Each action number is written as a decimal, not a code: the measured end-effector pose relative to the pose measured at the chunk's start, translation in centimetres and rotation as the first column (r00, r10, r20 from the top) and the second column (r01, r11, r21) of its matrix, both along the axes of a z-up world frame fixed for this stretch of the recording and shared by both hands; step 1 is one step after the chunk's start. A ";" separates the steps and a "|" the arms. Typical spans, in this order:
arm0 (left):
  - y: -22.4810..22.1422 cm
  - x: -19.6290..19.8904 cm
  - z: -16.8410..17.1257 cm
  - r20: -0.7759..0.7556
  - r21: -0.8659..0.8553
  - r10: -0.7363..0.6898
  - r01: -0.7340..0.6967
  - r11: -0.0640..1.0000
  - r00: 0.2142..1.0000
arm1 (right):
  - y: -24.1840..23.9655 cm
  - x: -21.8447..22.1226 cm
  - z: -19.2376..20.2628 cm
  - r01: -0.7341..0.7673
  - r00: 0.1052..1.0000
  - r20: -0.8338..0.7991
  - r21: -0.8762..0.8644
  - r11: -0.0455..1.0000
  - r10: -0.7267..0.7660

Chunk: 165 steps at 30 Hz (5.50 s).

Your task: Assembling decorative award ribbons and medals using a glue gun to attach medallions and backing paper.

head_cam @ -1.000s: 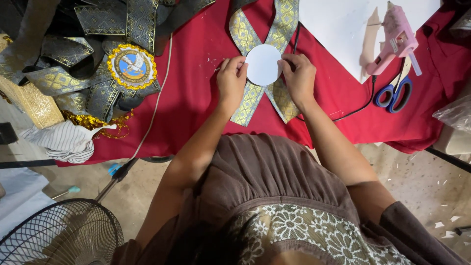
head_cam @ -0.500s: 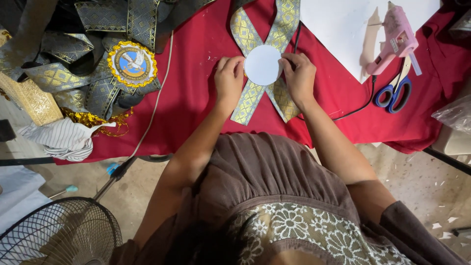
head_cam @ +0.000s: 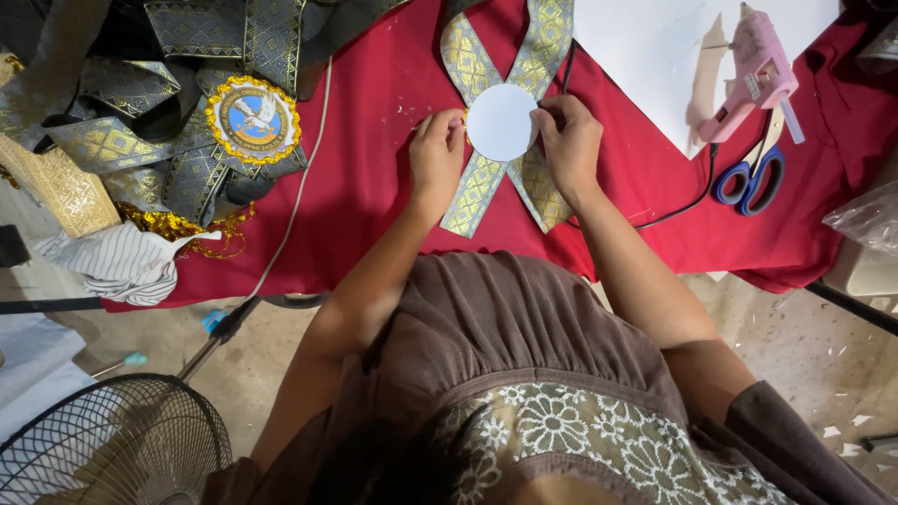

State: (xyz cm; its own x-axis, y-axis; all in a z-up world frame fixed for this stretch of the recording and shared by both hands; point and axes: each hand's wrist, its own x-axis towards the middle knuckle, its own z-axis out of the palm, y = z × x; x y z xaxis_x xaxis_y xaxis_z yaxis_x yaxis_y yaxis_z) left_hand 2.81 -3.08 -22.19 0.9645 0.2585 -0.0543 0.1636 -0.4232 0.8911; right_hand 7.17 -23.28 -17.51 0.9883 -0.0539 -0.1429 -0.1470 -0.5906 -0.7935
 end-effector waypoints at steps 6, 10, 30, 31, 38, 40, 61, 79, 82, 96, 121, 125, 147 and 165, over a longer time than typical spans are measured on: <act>-0.1 -0.1 1.1 -0.002 0.008 -0.047 0.047 0.999 0.999 | -0.1 0.1 -0.3 -0.001 1.000 -0.028 0.000 1.000 0.001; -0.2 0.0 1.9 -0.051 -0.033 -0.061 0.059 0.998 0.997 | -0.1 0.1 -0.7 0.005 1.000 -0.019 0.000 1.000 -0.005; 0.6 -1.2 2.2 0.154 0.139 -0.246 0.225 0.964 0.957 | -3.8 -1.0 -1.3 0.053 0.998 0.042 0.055 0.997 -0.055; 0.6 -1.1 2.5 0.135 0.171 -0.284 0.260 0.950 0.949 | -3.7 -1.4 -0.6 0.046 0.999 -0.002 0.042 0.998 -0.046; 0.4 -1.0 2.2 0.066 0.283 -0.343 0.312 0.907 0.937 | -3.0 -3.0 -0.1 -0.181 0.964 0.175 -0.133 0.974 0.203; 0.5 -1.2 1.0 0.107 0.272 -0.331 0.292 0.917 0.938 | -2.5 -2.9 0.4 -0.183 0.972 0.135 -0.100 0.978 0.195; -0.2 -1.3 -0.2 0.037 0.099 -0.086 0.082 0.992 0.996 | -0.9 -2.3 1.0 -0.323 0.940 -0.012 -0.349 0.879 0.341; -0.3 -0.9 1.6 -0.030 0.068 -0.135 0.137 0.988 0.990 | -0.7 -2.5 0.4 -0.317 0.937 0.000 -0.415 0.853 0.348; -0.3 -0.8 1.3 -0.040 0.090 -0.118 0.122 0.988 0.992 | -0.7 -2.3 0.3 -0.316 0.938 -0.001 -0.412 0.854 0.346; -0.6 -0.1 -1.4 -0.089 0.076 -0.012 0.018 0.997 0.996 | -0.7 -2.2 0.6 -0.324 0.938 -0.013 -0.380 0.866 0.345; -1.9 0.8 -2.9 -0.181 -0.569 0.017 -0.119 0.814 0.983 | -2.5 -2.4 -1.5 -0.115 0.991 -0.044 0.167 0.979 0.123; -1.2 0.0 2.7 -0.060 -0.529 -0.031 -0.006 0.848 0.998 | -2.9 -2.4 -0.6 0.082 0.981 -0.194 0.454 0.887 0.008; 0.2 -3.3 21.5 0.081 -0.872 -0.117 0.127 0.473 0.990 | -4.8 -4.7 15.5 0.196 0.965 -0.259 0.831 0.521 0.049; 2.2 -3.4 22.4 -0.031 -0.955 -0.173 0.022 0.295 0.985 | -4.5 -7.4 21.9 0.014 0.990 -0.085 0.847 0.532 0.111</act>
State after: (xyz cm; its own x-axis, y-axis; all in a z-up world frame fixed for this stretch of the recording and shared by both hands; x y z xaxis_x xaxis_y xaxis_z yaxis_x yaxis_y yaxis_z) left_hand -0.64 -0.83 0.24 0.9458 -0.1412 -0.2924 0.3067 0.6840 0.6618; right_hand -0.23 -27.73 4.36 0.9579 0.2008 -0.2051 -0.2640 0.3357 -0.9042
